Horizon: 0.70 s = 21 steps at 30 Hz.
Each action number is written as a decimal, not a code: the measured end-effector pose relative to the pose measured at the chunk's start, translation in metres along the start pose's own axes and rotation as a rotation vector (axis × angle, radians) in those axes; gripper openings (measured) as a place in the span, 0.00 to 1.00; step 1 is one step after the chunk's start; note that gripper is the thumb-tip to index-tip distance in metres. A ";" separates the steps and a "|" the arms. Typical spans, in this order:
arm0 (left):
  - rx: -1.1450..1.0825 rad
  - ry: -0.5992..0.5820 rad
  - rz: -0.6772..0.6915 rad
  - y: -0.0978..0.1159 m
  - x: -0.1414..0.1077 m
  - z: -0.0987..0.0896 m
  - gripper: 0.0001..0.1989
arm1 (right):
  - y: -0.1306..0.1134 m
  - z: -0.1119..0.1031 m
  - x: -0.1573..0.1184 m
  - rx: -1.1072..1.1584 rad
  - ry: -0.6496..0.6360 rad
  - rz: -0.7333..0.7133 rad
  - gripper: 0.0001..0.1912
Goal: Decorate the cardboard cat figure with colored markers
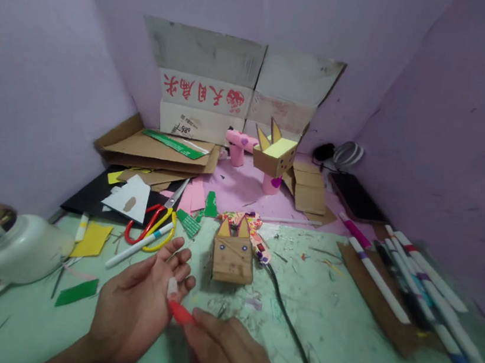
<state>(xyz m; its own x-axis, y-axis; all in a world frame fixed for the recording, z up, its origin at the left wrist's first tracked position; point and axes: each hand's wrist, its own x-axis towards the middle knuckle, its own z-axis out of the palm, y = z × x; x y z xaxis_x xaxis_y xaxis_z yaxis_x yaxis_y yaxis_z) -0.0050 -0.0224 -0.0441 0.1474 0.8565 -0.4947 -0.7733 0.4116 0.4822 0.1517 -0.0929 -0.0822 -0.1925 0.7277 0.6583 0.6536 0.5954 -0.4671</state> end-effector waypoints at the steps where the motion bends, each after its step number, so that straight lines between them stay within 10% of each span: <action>1: 0.009 0.002 0.005 0.000 0.000 0.000 0.19 | 0.001 -0.001 0.001 0.007 -0.004 -0.009 0.21; 11: 0.268 -0.216 0.169 -0.012 -0.004 -0.010 0.22 | 0.005 0.002 0.004 -0.065 -0.016 -0.119 0.20; 21: 0.605 -0.493 0.241 -0.019 -0.003 -0.033 0.19 | 0.005 -0.001 0.005 0.211 0.026 0.157 0.15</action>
<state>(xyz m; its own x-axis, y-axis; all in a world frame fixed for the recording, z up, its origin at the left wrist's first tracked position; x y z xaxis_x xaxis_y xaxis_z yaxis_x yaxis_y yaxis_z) -0.0109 -0.0431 -0.0761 0.3828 0.9236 -0.0203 -0.3729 0.1745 0.9113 0.1548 -0.0869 -0.0810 -0.0802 0.8095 0.5816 0.5066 0.5356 -0.6756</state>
